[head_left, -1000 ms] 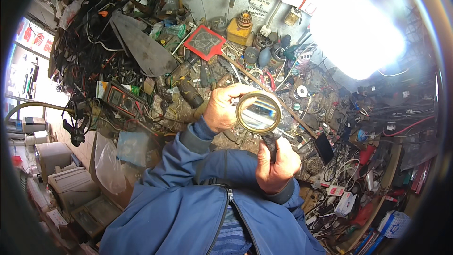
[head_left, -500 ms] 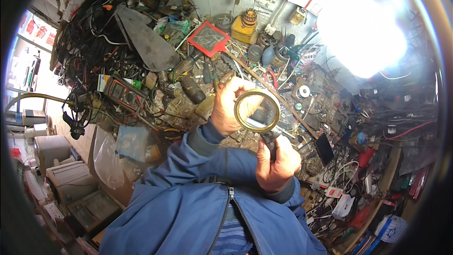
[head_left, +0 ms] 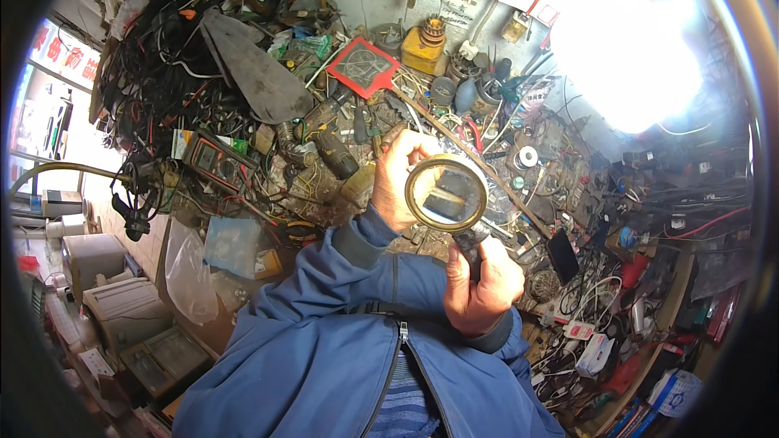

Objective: The person handles small metallic electronic components on a cluttered workbench, repeatedly picking them up, turning them over, and placing them back down. The person also briefly uses a magnifying glass to view the components before continuing to sort them by hand.

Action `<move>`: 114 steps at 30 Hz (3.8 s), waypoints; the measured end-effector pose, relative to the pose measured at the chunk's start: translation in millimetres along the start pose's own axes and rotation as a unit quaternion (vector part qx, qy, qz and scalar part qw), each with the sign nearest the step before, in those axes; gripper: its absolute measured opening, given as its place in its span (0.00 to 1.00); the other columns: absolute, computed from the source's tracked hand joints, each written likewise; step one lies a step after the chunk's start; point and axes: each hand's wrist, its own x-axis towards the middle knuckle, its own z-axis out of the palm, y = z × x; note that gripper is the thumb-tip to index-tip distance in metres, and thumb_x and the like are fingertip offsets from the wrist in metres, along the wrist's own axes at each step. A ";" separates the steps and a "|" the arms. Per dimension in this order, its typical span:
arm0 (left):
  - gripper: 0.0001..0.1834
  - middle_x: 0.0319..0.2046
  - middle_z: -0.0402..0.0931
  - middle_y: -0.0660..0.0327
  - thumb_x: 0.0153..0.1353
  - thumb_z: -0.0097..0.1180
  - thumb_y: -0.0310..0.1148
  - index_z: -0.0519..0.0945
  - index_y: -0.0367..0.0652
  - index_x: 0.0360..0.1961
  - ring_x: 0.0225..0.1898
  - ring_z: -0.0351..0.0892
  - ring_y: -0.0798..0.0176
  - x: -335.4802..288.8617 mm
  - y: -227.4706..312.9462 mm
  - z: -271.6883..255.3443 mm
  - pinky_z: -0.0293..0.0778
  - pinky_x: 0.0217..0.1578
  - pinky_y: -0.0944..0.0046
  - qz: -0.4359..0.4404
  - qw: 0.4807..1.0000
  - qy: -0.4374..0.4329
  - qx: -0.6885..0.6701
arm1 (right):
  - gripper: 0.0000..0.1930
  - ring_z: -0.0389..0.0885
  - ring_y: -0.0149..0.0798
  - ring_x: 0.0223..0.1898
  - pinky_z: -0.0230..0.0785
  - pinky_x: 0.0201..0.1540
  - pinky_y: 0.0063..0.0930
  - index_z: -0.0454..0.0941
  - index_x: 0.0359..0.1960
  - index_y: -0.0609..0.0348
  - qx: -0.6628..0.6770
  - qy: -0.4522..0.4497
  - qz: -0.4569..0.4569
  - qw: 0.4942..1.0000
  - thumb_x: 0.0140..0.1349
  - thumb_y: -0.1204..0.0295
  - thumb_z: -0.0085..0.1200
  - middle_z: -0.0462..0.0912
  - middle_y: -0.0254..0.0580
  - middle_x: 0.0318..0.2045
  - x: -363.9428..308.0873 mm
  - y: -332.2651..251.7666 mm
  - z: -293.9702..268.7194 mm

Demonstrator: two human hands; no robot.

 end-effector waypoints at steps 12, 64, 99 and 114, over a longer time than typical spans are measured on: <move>0.22 0.31 0.77 0.63 0.50 0.74 0.28 0.71 0.41 0.38 0.32 0.75 0.70 -0.8 -8.9 -5.1 0.76 0.37 0.66 -0.012 0.999 -0.009 0.050 | 0.12 0.81 0.45 0.23 0.72 0.29 0.30 0.80 0.45 0.70 -0.007 0.000 0.000 1.000 0.60 0.80 0.60 0.81 0.52 0.28 0.1 0.9 0.8; 0.13 0.30 0.75 0.70 0.60 0.68 0.24 0.73 0.43 0.37 0.29 0.71 0.77 -2.8 -4.9 0.4 0.71 0.31 0.72 -0.019 1.000 0.009 0.003 | 0.17 0.78 0.48 0.21 0.70 0.25 0.34 0.77 0.43 0.75 0.000 0.003 -0.018 1.000 0.53 0.79 0.67 0.78 0.52 0.24 0.6 9.9 3.4; 0.21 0.34 0.79 0.62 0.50 0.75 0.32 0.75 0.39 0.41 0.35 0.80 0.70 -4.5 -13.7 -7.5 0.77 0.39 0.67 -0.031 0.999 -0.019 0.029 | 0.19 0.78 0.48 0.21 0.70 0.25 0.34 0.77 0.43 0.75 -0.006 0.001 -0.017 1.000 0.52 0.79 0.68 0.78 0.52 0.24 -1.0 13.7 6.6; 0.13 0.30 0.76 0.70 0.59 0.69 0.23 0.74 0.43 0.37 0.29 0.71 0.77 -3.3 -4.7 1.0 0.71 0.31 0.72 -0.015 1.000 0.017 0.011 | 0.18 0.78 0.48 0.20 0.71 0.25 0.34 0.77 0.43 0.76 -0.001 -0.002 -0.014 1.000 0.52 0.79 0.67 0.78 0.52 0.23 -1.2 12.5 4.7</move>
